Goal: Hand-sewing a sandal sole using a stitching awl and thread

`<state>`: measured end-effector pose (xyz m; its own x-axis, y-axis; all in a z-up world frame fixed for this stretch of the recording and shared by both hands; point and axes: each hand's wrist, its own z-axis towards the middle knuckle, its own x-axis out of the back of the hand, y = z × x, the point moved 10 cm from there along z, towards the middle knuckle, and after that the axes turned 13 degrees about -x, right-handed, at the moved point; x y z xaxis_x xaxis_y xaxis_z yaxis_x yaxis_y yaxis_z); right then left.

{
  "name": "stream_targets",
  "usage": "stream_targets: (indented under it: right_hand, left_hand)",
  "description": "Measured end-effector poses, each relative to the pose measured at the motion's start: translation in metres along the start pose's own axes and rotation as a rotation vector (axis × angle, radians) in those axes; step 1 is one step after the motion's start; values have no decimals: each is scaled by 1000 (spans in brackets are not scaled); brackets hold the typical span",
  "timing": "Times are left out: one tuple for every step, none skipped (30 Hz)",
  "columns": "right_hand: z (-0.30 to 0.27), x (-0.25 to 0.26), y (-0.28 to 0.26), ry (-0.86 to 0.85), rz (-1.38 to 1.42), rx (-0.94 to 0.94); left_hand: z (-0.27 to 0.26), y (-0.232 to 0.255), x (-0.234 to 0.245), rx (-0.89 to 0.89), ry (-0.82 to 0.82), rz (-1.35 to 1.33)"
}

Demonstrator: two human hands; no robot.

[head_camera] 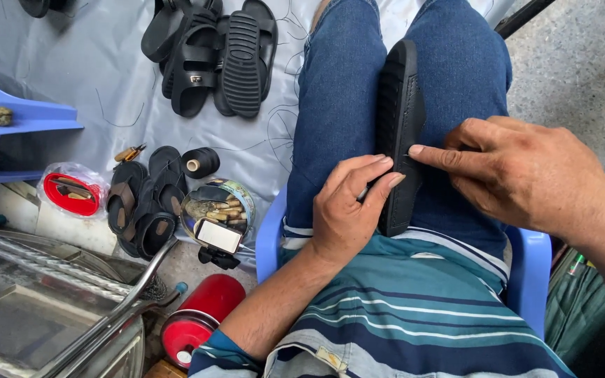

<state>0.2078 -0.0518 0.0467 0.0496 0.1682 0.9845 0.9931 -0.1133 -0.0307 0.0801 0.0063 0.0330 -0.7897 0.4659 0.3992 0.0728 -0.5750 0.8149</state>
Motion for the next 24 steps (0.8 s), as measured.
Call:
stream_targets:
  right_hand:
    - [1, 1, 0, -6, 0, -8]
    - [1, 2, 0, -5, -1, -9]
    - [1, 0, 0, -41, -25, -1]
    - [1, -3, -1, -77, -48, 6]
    - [1, -1, -3, -79, -48, 5]
    - [1, 1, -6, -60, -121, 13]
    - [1, 3, -9, -43, -194, 21]
    - [-1, 8, -14, -45, -194, 21]
    - [-2, 16, -16, 7, -256, -13]
    - [-4, 25, -18, 58, -319, -48]
    - [-4, 27, -20, 56, -320, -49]
    - [-4, 23, -20, 5, -372, -61]
    - [-4, 18, -20, -49, -423, -69]
    - [-5, 17, -21, -54, -423, -65]
    - [-4, 18, -22, -46, -402, -69]
    - [-3, 19, -23, -37, -382, -72]
    - [-4, 14, -23, -42, -380, -62]
    - [-5, 19, -25, 46, -371, -47]
    - [-4, 24, -25, 143, -368, -36]
    - [-4, 16, -18, 147, -370, -27]
    - [-4, 14, -14, 159, -136, -4]
    - [-4, 13, -8, 167, 98, 19]
    - [-3, 9, -7, 163, 98, 24]
    - [-3, 9, -7, 182, 183, 47]
  left_hand:
    - [0, 0, 0, -1, 5, -5]
    - [0, 0, 0, -3, 6, -6]
    - [0, 1, 0, -6, 9, 1]
    - [0, 1, 0, -9, 13, 8]
    - [0, 2, 0, -8, 12, 8]
    - [0, 3, 0, -20, 18, 8]
    - [0, 5, 1, -32, 24, 7]
    - [1, 5, -1, -30, 23, 6]
    - [1, 7, -2, -58, 29, -7]
    - [2, 9, -3, -86, 35, -21]
    - [3, 10, -3, -85, 35, -23]
    - [4, 11, -4, -93, 38, -37]
    - [4, 11, -4, -94, 42, -51]
    - [2, 10, -6, -88, 42, -52]
    - [1, 11, -7, -103, 43, -41]
    - [0, 11, -7, -118, 43, -29]
    - [-1, 9, -6, -108, 47, -26]
    - [-3, 8, -5, -100, 55, -48]
    - [-2, 5, -4, -102, 67, -69]
    - [-2, 3, -4, -102, 75, -65]
    - [-3, 3, -2, -103, 87, -73]
    - [-4, 3, 0, -103, 98, -81]
    - [-6, 1, 0, -98, 102, -80]
    - [-8, -1, -1, -94, 102, -98]
